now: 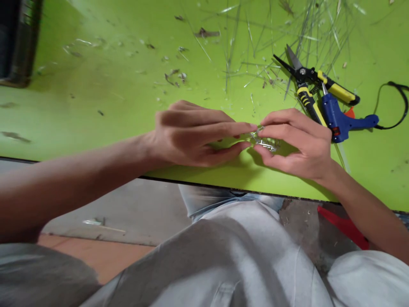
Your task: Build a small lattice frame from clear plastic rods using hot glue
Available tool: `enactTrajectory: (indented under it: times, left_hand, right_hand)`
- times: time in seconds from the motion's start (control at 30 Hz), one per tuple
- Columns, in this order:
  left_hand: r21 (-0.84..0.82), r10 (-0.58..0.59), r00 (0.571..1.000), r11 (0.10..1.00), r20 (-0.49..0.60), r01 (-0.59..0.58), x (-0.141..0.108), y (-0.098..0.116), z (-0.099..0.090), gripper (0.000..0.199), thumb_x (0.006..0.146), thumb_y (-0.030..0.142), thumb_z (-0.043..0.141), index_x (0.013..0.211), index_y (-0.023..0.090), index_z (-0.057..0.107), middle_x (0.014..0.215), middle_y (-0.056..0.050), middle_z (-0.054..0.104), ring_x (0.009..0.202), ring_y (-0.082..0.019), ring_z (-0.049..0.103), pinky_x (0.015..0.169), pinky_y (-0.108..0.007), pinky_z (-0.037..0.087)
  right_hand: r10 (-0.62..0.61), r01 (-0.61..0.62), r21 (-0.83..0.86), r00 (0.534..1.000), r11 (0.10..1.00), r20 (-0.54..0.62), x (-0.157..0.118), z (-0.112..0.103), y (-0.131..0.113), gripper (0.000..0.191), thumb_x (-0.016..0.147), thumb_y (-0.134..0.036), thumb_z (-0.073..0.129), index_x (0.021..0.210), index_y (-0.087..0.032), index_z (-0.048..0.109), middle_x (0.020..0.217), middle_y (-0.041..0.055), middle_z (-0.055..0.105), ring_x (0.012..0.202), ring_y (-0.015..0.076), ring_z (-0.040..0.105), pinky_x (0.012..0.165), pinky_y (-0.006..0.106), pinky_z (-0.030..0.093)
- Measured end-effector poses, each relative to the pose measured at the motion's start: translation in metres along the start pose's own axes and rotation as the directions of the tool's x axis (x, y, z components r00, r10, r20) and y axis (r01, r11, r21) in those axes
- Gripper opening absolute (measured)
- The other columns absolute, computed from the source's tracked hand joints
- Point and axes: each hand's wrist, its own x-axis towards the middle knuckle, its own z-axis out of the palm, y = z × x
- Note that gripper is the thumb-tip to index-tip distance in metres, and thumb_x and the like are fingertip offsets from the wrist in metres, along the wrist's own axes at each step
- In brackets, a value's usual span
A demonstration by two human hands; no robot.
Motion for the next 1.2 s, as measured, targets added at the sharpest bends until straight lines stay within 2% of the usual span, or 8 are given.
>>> enactTrajectory:
  times: [0.13, 0.3, 0.43, 0.6, 0.7, 0.9, 1.03, 1.2]
  left_hand:
    - [-0.095, -0.184, 0.978, 0.976, 0.098, 0.193, 0.007, 0.01, -0.002, 0.03, 0.116, 0.04, 0.055, 0.123, 0.024, 0.081, 0.079, -0.001, 0.078, 0.067, -0.013, 0.072, 0.064, -0.028, 0.049]
    - [0.065, 0.023, 1.0, 0.998, -0.02, -0.022, 0.006, 0.004, 0.0, 0.029, 0.116, 0.049, 0.062, 0.112, 0.023, 0.074, 0.068, 0.004, 0.067, 0.051, -0.009, 0.056, 0.053, -0.028, 0.036]
    - [0.262, 0.136, 0.984, 0.952, 0.112, -0.161, 0.006, -0.002, -0.002, 0.036, 0.119, 0.046, 0.053, 0.101, 0.022, 0.072, 0.066, 0.004, 0.059, 0.052, -0.01, 0.053, 0.054, -0.029, 0.029]
    - [0.377, 0.131, 0.944, 0.894, 0.302, -0.244, 0.012, 0.007, -0.009, 0.041, 0.12, 0.022, 0.031, 0.113, 0.019, 0.071, 0.066, 0.003, 0.054, 0.052, -0.012, 0.055, 0.053, -0.032, 0.021]
    - [0.417, 0.175, 0.941, 0.862, 0.288, -0.288, 0.014, 0.012, -0.01, 0.039, 0.119, 0.013, 0.031, 0.121, 0.013, 0.069, 0.065, 0.004, 0.053, 0.05, -0.012, 0.053, 0.053, -0.033, 0.016]
    - [0.018, -0.086, 0.973, 0.996, 0.214, 0.084, 0.012, 0.012, -0.005, 0.047, 0.124, 0.044, 0.028, 0.119, 0.018, 0.068, 0.068, 0.0, 0.063, 0.051, -0.016, 0.054, 0.054, -0.032, 0.027]
    - [-0.175, -0.231, 0.939, 0.944, 0.257, 0.28, 0.015, 0.012, -0.01, 0.037, 0.12, 0.04, 0.04, 0.117, 0.02, 0.072, 0.066, 0.001, 0.065, 0.052, -0.016, 0.056, 0.056, -0.031, 0.033]
    - [-0.4, -0.375, 0.881, 0.788, 0.288, 0.467, 0.022, 0.016, -0.013, 0.033, 0.115, 0.04, 0.052, 0.107, 0.021, 0.078, 0.069, 0.0, 0.073, 0.055, -0.014, 0.058, 0.059, -0.03, 0.041]
  right_hand:
    - [-0.005, 0.005, -0.002, 0.999, 1.0, -0.039, -0.001, 0.0, 0.002, 0.024, 0.09, -0.018, 0.095, 0.111, -0.024, 0.085, 0.107, 0.008, 0.09, 0.093, 0.0209, 0.087, 0.085, 0.033, 0.074]
    - [-0.001, 0.0, 0.014, 0.999, 1.0, 0.037, -0.002, -0.002, 0.0, 0.031, 0.091, -0.024, 0.096, 0.12, -0.029, 0.085, 0.113, 0.0047, 0.09, 0.095, 0.023, 0.087, 0.085, 0.036, 0.075]
    - [-0.06, 0.06, -0.012, 0.997, 0.998, 0.041, -0.001, -0.002, -0.002, 0.025, 0.093, -0.017, 0.092, 0.116, -0.022, 0.082, 0.108, 0.0104, 0.09, 0.094, 0.0202, 0.086, 0.084, 0.03, 0.074]
    - [-0.015, 0.019, -0.072, 0.998, 0.997, 0.054, -0.002, -0.002, -0.003, 0.024, 0.094, -0.025, 0.093, 0.113, -0.031, 0.081, 0.109, 0.004, 0.09, 0.09, 0.0205, 0.086, 0.077, 0.034, 0.075]
    - [-0.007, 0.012, -0.083, 0.999, 0.996, 0.053, -0.003, -0.003, -0.004, 0.025, 0.093, -0.027, 0.094, 0.113, -0.031, 0.081, 0.108, 0.0029, 0.09, 0.089, 0.0208, 0.086, 0.076, 0.035, 0.075]
    - [-0.014, 0.017, -0.089, 1.0, 0.996, 0.026, -0.001, -0.005, -0.003, 0.026, 0.093, -0.022, 0.094, 0.116, -0.03, 0.082, 0.11, 0.0058, 0.089, 0.093, 0.0213, 0.086, 0.08, 0.035, 0.075]
    - [0.02, -0.019, -0.038, 1.0, 0.999, 0.012, -0.001, -0.003, -0.002, 0.028, 0.092, -0.018, 0.092, 0.116, -0.029, 0.082, 0.113, 0.0045, 0.088, 0.097, 0.0205, 0.085, 0.085, 0.035, 0.074]
    - [0.348, -0.332, 0.274, 0.938, 0.903, -0.01, -0.001, 0.0, -0.005, 0.045, 0.091, -0.021, 0.095, 0.132, -0.033, 0.081, 0.122, 0.0031, 0.084, 0.109, 0.0217, 0.084, 0.089, 0.034, 0.074]
